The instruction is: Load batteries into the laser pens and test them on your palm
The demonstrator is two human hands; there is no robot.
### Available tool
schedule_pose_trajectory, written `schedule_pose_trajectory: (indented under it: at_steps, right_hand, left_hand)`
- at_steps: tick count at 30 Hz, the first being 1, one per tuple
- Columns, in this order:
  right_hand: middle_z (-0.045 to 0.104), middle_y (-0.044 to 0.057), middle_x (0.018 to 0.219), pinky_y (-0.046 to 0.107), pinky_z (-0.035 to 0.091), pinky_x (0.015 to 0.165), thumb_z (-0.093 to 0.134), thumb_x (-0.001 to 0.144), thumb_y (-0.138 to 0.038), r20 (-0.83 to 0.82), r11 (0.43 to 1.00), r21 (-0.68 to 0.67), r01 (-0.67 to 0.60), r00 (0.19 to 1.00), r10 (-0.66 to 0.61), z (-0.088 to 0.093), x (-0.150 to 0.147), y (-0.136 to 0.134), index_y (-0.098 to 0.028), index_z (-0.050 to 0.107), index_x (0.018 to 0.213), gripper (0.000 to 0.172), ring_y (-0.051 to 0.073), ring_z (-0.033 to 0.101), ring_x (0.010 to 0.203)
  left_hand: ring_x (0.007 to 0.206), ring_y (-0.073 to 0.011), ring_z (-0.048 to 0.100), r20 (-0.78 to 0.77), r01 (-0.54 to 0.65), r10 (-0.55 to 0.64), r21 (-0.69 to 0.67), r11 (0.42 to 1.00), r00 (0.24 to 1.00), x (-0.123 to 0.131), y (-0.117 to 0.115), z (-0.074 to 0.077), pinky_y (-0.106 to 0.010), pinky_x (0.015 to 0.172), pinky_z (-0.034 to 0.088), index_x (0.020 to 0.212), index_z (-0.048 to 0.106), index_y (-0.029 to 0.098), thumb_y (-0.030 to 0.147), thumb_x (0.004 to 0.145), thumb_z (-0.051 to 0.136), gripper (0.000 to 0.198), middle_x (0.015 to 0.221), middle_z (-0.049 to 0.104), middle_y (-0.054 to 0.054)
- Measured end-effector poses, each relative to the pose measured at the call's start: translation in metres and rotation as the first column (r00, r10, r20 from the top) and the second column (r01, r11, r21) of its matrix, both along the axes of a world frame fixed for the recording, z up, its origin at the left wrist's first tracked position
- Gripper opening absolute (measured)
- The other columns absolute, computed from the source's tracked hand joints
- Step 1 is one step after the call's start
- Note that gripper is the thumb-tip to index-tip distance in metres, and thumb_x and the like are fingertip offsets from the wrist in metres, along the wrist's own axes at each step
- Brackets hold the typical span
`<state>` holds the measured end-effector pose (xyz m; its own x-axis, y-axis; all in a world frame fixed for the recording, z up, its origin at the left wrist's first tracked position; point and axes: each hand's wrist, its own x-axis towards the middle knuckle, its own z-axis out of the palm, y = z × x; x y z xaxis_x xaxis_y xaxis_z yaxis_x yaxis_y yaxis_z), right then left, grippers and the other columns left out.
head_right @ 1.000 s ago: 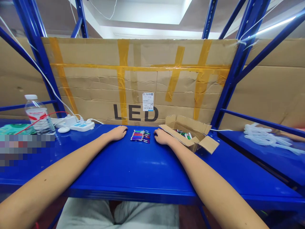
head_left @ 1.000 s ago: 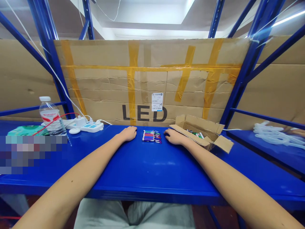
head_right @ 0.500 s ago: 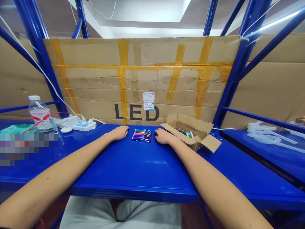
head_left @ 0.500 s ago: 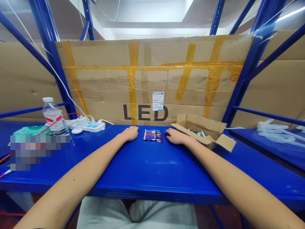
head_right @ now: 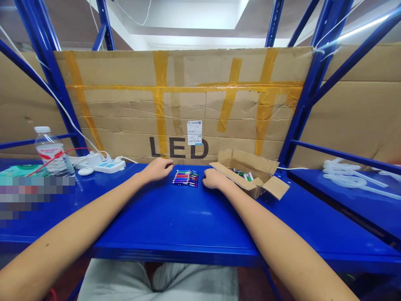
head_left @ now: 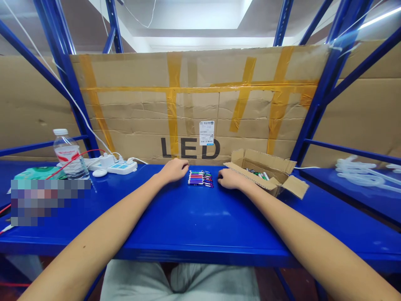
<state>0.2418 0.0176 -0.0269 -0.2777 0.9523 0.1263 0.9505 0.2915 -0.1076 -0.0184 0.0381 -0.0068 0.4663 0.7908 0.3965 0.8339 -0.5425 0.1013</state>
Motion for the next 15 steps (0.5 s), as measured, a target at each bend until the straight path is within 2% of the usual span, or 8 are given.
schedule_pose_trajectory:
  at_steps: [2,4,7,10,15]
  right_hand:
    - [0.073,0.013,0.098,0.029,0.044,0.069,0.053,0.082,-0.018,-0.044,0.999,0.040,0.034,0.999,-0.032,0.003,-0.002,-0.002,-0.016,0.070,0.088,0.018,0.024,0.066,0.086]
    - [0.074,0.011,0.092,0.027,0.042,0.065,0.049,0.083,-0.017,-0.123,0.997,0.070,0.026,0.992,-0.018,0.007,-0.006,-0.006,-0.016,0.069,0.085,0.020,0.021,0.065,0.079]
    - [0.072,0.005,0.077,0.024,0.040,0.058,0.048,0.082,-0.015,-0.243,0.990,0.034,-0.133,0.960,0.138,0.010,-0.012,-0.015,-0.017,0.067,0.081,0.019,0.016,0.062,0.066]
    - [0.068,0.002,0.069,0.022,0.038,0.056,0.048,0.083,-0.016,-0.299,0.945,-0.053,-0.323,0.908,0.293,0.012,-0.018,-0.024,-0.016,0.065,0.078,0.017,0.013,0.058,0.060]
    - [0.063,0.001,0.061,0.022,0.037,0.056,0.050,0.083,-0.018,-0.290,0.925,-0.076,-0.373,0.896,0.338,0.014,-0.022,-0.030,-0.016,0.063,0.072,0.017,0.012,0.055,0.057]
  left_hand:
    - [0.086,-0.0239,0.064,-0.039,0.130,-0.131,-0.016,0.991,0.991,0.009,-0.008,0.001,-0.032,0.078,0.045,0.089,0.070,0.021,0.026,0.088,0.045,0.025,0.092,0.071,-0.008]
    - [0.088,-0.0239,0.063,-0.074,0.197,-0.199,-0.036,0.980,0.977,0.019,-0.016,0.001,-0.032,0.080,0.045,0.091,0.070,0.021,0.024,0.087,0.047,0.023,0.094,0.070,-0.009]
    - [0.089,-0.0236,0.062,-0.112,0.224,-0.231,-0.075,0.972,0.966,0.030,-0.026,-0.001,-0.031,0.080,0.045,0.089,0.068,0.021,0.024,0.086,0.048,0.020,0.095,0.068,-0.009]
    - [0.086,-0.0226,0.062,-0.184,0.246,-0.258,-0.087,0.965,0.948,0.036,-0.032,-0.002,-0.030,0.075,0.045,0.085,0.066,0.022,0.022,0.085,0.049,0.016,0.093,0.065,-0.008]
    - [0.085,-0.0220,0.062,-0.259,0.281,-0.289,-0.068,0.957,0.922,0.035,-0.034,-0.001,-0.030,0.072,0.044,0.087,0.064,0.021,0.021,0.086,0.048,0.016,0.093,0.065,-0.006]
